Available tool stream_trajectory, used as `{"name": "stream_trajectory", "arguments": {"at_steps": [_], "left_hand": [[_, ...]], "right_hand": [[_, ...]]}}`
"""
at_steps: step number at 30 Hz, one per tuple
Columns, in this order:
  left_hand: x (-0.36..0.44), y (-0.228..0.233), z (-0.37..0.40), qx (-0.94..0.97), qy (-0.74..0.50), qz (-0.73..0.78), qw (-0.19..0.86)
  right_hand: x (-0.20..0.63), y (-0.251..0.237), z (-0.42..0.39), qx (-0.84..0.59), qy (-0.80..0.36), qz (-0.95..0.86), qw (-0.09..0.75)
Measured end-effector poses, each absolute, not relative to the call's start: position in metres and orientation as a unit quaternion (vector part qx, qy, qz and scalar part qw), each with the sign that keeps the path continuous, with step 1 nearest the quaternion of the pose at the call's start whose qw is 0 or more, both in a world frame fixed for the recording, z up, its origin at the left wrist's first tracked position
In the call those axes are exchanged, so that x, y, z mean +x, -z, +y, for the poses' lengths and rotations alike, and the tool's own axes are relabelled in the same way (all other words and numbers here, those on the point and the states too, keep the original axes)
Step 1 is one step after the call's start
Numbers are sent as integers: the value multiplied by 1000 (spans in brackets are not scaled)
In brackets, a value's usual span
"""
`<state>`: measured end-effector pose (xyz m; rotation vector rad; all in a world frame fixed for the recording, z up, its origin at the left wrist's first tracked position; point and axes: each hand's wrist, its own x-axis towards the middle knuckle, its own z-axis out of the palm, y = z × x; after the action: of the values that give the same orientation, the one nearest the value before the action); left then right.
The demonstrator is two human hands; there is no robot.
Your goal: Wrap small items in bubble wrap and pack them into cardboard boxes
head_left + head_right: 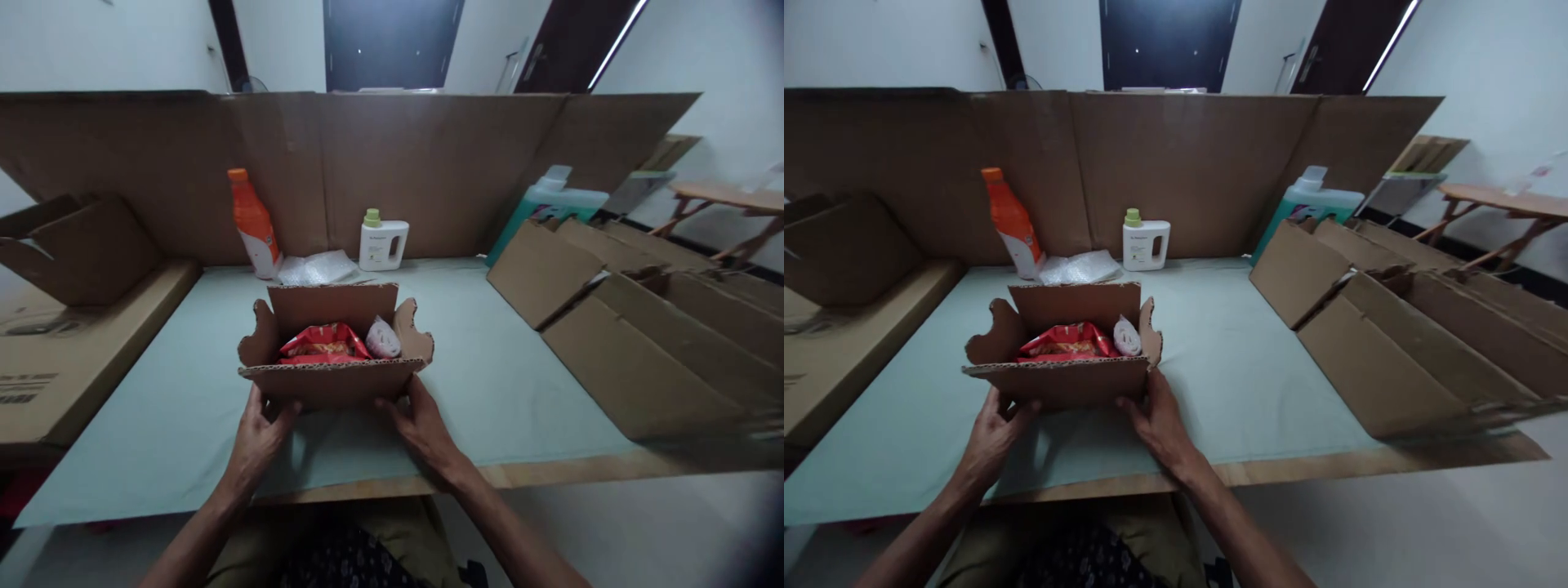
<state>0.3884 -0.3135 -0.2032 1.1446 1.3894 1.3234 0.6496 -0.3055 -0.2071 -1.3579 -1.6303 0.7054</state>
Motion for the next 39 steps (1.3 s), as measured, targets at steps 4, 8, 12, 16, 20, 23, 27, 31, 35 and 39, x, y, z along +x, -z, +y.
{"name": "stream_trajectory", "arguments": {"at_steps": [4,8,12,16,20,23,27,31,35,39], "left_hand": [[352,192,-319,427,-549,616,369],[352,177,-314,442,-563,607,346],[382,180,-302,468,-558,550,409],[406,188,-287,500,-538,527,427],[450,197,-248,569,-493,473,457],[505,205,-205,614,-466,410,487],[585,209,-142,679,-409,393,466],[654,209,-99,693,-372,460,411],[713,216,-100,698,-346,483,400],[751,227,-119,743,-315,429,405]], "right_hand": [[620,196,-296,-487,-252,-720,425],[615,183,-284,-498,-244,-714,427],[640,186,-290,-567,-205,-673,429],[668,195,-300,-585,-196,-667,419],[714,203,-296,-634,-169,-622,427],[762,213,-291,-676,-101,-585,437],[816,231,-285,-701,7,-558,443],[848,248,-275,-705,17,-551,446],[867,260,-259,-703,-40,-549,450],[886,260,-244,-697,-111,-536,463]]}}
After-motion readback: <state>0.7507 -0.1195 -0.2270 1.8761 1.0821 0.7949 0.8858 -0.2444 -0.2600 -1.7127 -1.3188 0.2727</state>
